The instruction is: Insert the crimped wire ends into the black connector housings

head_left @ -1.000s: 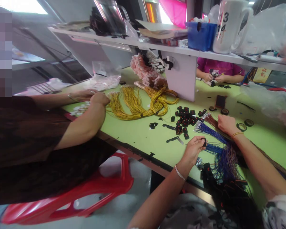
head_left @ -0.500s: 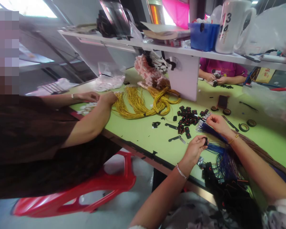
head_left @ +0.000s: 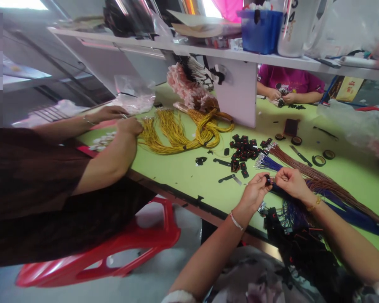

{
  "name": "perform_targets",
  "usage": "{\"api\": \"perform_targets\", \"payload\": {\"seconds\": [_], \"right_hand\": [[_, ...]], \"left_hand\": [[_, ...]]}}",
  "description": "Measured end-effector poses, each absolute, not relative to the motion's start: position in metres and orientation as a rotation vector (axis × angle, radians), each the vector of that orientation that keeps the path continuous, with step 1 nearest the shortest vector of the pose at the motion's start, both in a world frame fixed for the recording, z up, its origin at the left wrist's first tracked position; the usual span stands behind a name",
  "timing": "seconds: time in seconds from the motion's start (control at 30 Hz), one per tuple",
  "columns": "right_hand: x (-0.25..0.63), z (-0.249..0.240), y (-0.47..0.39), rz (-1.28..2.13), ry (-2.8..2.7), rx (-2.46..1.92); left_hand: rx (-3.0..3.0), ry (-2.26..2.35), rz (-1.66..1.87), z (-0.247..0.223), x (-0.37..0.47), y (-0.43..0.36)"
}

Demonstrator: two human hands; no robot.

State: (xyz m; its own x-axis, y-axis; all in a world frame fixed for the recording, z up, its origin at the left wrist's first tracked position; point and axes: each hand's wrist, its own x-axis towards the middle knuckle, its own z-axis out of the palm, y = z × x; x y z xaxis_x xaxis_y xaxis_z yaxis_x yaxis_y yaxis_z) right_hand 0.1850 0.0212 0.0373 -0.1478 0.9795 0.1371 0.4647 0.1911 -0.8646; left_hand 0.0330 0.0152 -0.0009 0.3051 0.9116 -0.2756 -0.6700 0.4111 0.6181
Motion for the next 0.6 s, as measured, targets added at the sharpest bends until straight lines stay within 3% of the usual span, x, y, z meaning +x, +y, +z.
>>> {"api": "perform_targets", "payload": {"seconds": [0.23, 0.47, 0.6], "right_hand": [[0.184, 0.034, 0.019, 0.744, -1.825, -1.404], [0.183, 0.034, 0.012, 0.349, -2.103, -1.352], [0.185, 0.026, 0.014, 0.397, -2.109, -1.31]], "left_hand": [[0.454, 0.646, 1.115, 0.001, 0.034, 0.014], [0.528, 0.74, 1.131, 0.005, 0.033, 0.011], [0.557, 0.843, 1.1, 0.003, 0.033, 0.01]]}}
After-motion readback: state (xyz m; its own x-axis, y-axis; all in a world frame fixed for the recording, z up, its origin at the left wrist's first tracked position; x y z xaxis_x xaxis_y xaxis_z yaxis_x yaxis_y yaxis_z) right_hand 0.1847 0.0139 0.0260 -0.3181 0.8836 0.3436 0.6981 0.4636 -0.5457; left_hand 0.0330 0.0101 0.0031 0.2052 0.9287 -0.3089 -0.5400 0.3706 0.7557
